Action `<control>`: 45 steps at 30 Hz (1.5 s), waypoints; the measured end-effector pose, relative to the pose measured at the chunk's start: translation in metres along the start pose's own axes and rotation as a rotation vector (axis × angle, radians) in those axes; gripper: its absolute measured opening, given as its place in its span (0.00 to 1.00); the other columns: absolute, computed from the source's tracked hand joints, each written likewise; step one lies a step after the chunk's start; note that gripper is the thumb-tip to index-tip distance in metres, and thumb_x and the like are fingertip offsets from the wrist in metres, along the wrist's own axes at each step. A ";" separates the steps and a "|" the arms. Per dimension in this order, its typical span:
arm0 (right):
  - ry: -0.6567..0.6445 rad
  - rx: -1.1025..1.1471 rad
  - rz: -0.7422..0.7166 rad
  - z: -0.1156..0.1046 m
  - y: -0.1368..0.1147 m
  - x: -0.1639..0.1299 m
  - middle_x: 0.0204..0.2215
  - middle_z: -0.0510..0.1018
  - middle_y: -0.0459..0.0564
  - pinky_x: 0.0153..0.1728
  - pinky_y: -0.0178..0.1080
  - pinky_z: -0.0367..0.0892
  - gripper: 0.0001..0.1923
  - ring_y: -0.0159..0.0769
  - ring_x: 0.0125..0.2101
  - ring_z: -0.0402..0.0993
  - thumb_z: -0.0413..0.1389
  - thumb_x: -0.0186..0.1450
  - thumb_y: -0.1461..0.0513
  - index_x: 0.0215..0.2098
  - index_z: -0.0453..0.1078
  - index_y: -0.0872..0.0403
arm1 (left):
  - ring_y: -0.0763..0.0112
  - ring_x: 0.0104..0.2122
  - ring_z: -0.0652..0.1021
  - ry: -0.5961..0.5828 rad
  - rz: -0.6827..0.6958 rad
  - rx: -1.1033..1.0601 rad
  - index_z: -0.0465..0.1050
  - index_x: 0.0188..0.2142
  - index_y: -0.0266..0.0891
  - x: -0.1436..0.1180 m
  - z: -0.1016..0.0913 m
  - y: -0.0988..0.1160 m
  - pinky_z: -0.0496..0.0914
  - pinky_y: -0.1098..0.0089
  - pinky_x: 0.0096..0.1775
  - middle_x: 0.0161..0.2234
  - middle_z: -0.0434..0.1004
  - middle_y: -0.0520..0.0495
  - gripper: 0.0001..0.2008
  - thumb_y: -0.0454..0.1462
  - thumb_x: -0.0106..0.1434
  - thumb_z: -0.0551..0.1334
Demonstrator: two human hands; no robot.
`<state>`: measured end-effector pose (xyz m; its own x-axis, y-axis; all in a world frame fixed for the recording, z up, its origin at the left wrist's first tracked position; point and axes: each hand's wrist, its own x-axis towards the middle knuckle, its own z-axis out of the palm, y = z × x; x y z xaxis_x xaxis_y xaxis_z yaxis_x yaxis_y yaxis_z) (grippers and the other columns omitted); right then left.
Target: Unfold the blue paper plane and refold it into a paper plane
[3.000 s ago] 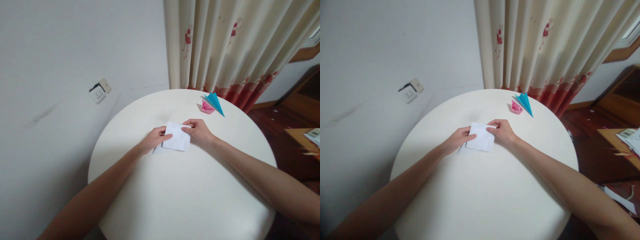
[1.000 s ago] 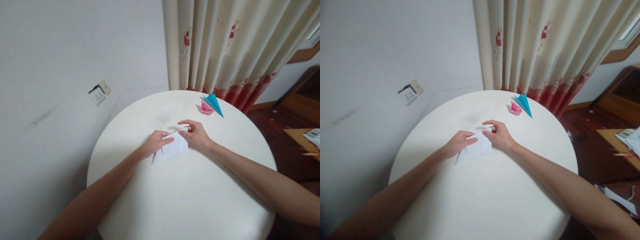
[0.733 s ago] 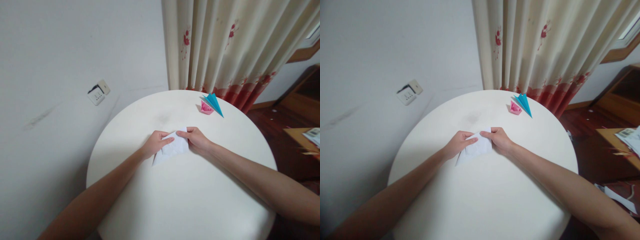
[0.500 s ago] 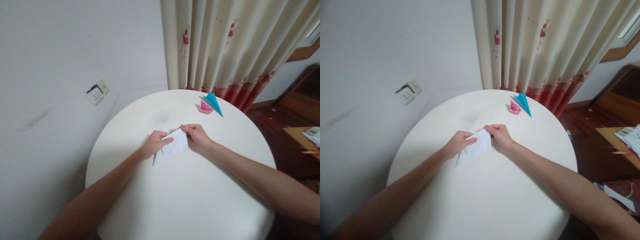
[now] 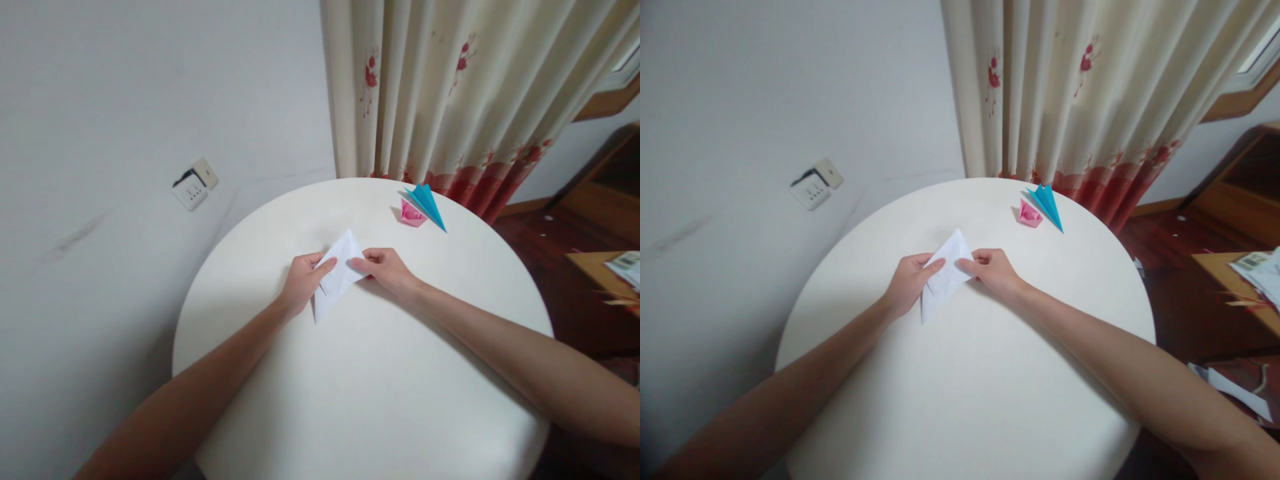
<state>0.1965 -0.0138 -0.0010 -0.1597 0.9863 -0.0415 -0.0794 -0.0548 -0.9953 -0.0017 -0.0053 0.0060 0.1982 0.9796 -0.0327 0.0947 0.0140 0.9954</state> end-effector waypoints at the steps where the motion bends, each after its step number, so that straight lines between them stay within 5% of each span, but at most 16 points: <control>1: 0.004 -0.022 -0.010 0.001 0.002 -0.001 0.25 0.77 0.49 0.27 0.36 0.61 0.19 0.32 0.25 0.68 0.67 0.51 0.51 0.28 0.74 0.59 | 0.68 0.26 0.77 -0.017 -0.004 0.028 0.80 0.38 0.32 -0.001 0.000 0.000 0.66 0.73 0.28 0.31 0.82 0.45 0.22 0.49 0.55 0.70; 7: 0.033 -0.220 -0.148 0.002 0.003 -0.002 0.19 0.70 0.43 0.23 0.34 0.56 0.13 0.29 0.21 0.63 0.63 0.54 0.56 0.22 0.69 0.57 | 0.69 0.24 0.76 -0.133 -0.042 0.182 0.80 0.32 0.31 -0.004 0.000 -0.002 0.63 0.74 0.25 0.28 0.80 0.46 0.20 0.49 0.55 0.70; 15: 0.163 -0.218 -0.326 0.003 0.001 -0.004 0.21 0.71 0.43 0.25 0.34 0.59 0.13 0.30 0.23 0.65 0.64 0.56 0.55 0.31 0.72 0.56 | 0.70 0.23 0.75 0.066 -0.035 0.059 0.79 0.30 0.31 -0.002 0.004 0.001 0.64 0.73 0.25 0.27 0.80 0.45 0.18 0.47 0.53 0.71; 21: 0.041 -0.142 -0.318 0.009 -0.005 -0.010 0.23 0.75 0.49 0.25 0.36 0.61 0.24 0.32 0.24 0.67 0.51 0.68 0.47 0.28 0.75 0.56 | 0.70 0.23 0.75 0.053 -0.035 0.067 0.80 0.31 0.31 -0.004 0.006 0.001 0.64 0.73 0.25 0.26 0.80 0.46 0.19 0.48 0.52 0.70; 29: 0.025 -0.325 -0.461 0.010 -0.001 -0.013 0.28 0.75 0.48 0.27 0.35 0.60 0.12 0.32 0.27 0.68 0.58 0.65 0.57 0.31 0.80 0.54 | 0.67 0.24 0.75 -0.022 -0.004 0.053 0.78 0.26 0.33 -0.003 0.007 -0.002 0.64 0.72 0.25 0.21 0.75 0.48 0.25 0.55 0.55 0.67; 33: -0.051 -0.387 -0.446 0.009 -0.003 -0.015 0.30 0.76 0.50 0.28 0.35 0.61 0.13 0.32 0.29 0.69 0.56 0.66 0.57 0.31 0.80 0.53 | 0.71 0.22 0.73 -0.045 -0.029 0.058 0.77 0.27 0.32 -0.003 0.006 -0.003 0.63 0.73 0.25 0.22 0.75 0.49 0.23 0.54 0.53 0.70; 40: 0.163 -0.239 -0.344 0.004 -0.009 -0.006 0.33 0.79 0.51 0.30 0.36 0.64 0.18 0.34 0.29 0.69 0.61 0.60 0.53 0.43 0.77 0.56 | 0.68 0.24 0.76 -0.156 -0.092 0.009 0.79 0.32 0.32 -0.004 0.004 -0.003 0.64 0.72 0.27 0.27 0.79 0.45 0.21 0.50 0.53 0.71; 45: 0.011 -0.049 -0.192 0.007 -0.007 -0.005 0.21 0.72 0.46 0.27 0.36 0.59 0.16 0.31 0.24 0.63 0.63 0.56 0.51 0.22 0.74 0.56 | 0.69 0.24 0.75 -0.295 -0.079 0.092 0.79 0.31 0.32 -0.009 0.004 -0.001 0.64 0.72 0.27 0.26 0.79 0.46 0.20 0.50 0.55 0.70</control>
<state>0.1908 -0.0193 0.0063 -0.1359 0.9795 0.1487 -0.0593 0.1418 -0.9881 0.0004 -0.0146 0.0045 0.4597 0.8757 -0.1478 0.2061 0.0567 0.9769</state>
